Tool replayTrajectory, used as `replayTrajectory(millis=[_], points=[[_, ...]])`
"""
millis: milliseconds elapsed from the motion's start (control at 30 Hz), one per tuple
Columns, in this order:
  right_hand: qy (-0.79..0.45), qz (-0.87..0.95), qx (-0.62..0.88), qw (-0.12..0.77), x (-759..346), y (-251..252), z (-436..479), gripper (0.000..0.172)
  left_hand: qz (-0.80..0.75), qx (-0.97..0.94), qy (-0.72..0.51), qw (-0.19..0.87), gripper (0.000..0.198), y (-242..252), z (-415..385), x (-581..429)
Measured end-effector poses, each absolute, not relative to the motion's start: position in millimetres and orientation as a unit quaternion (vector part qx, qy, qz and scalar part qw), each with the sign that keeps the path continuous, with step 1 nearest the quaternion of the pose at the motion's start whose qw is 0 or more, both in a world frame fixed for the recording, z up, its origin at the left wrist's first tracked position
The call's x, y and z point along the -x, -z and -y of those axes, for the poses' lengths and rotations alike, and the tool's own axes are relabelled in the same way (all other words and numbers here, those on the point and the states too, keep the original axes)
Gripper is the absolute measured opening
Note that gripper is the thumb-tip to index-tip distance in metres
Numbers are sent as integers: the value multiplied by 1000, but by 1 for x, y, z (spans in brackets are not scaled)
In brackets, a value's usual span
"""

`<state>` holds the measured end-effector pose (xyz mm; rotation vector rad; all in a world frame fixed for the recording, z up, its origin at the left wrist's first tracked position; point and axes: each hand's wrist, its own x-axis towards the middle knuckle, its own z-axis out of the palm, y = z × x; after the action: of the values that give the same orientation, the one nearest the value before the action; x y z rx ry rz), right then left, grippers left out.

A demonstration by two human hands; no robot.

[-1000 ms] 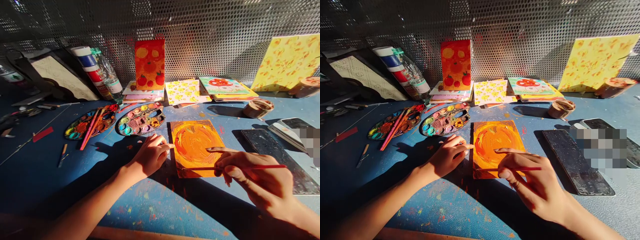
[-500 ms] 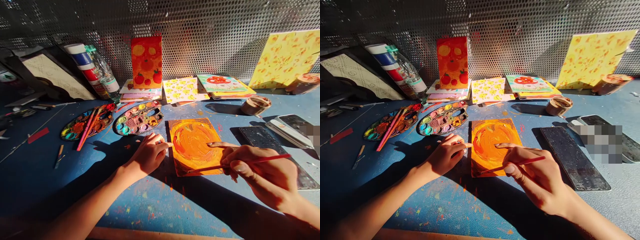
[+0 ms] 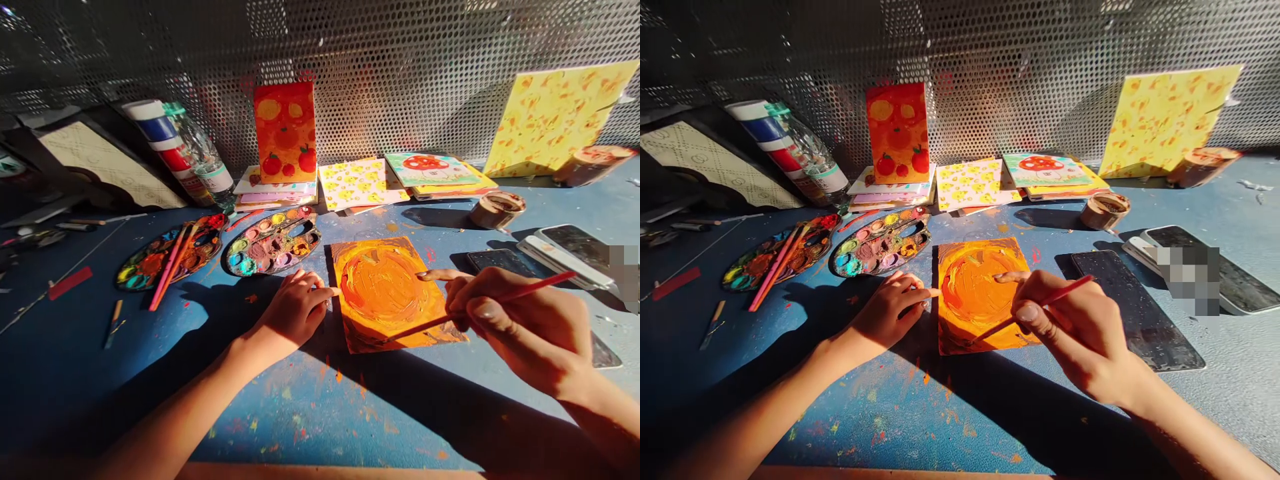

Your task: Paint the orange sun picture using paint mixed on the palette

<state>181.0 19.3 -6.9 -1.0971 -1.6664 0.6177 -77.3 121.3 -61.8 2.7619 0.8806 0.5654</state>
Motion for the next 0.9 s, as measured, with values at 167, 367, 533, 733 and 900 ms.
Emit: replayTrajectory(millis=[167,367,533,733,900], points=[[-222,728,404,507,-174,6,-20,23,-304,-928,-190,99,35,60,-121,78],[-149,795,347,475,-173,4,-18,16,-309,-924,-193,115,33,54,-118,78],[-129,814,331,459,-176,3,-19,19,-313,-923,-193,113,33,51,-116,78],[-104,820,321,462,-174,0,-20,21,-318,-921,-184,127,34,50,-116,78],[-111,761,342,539,-178,-1,-23,19,-317,-927,-171,101,35,54,-117,78]])
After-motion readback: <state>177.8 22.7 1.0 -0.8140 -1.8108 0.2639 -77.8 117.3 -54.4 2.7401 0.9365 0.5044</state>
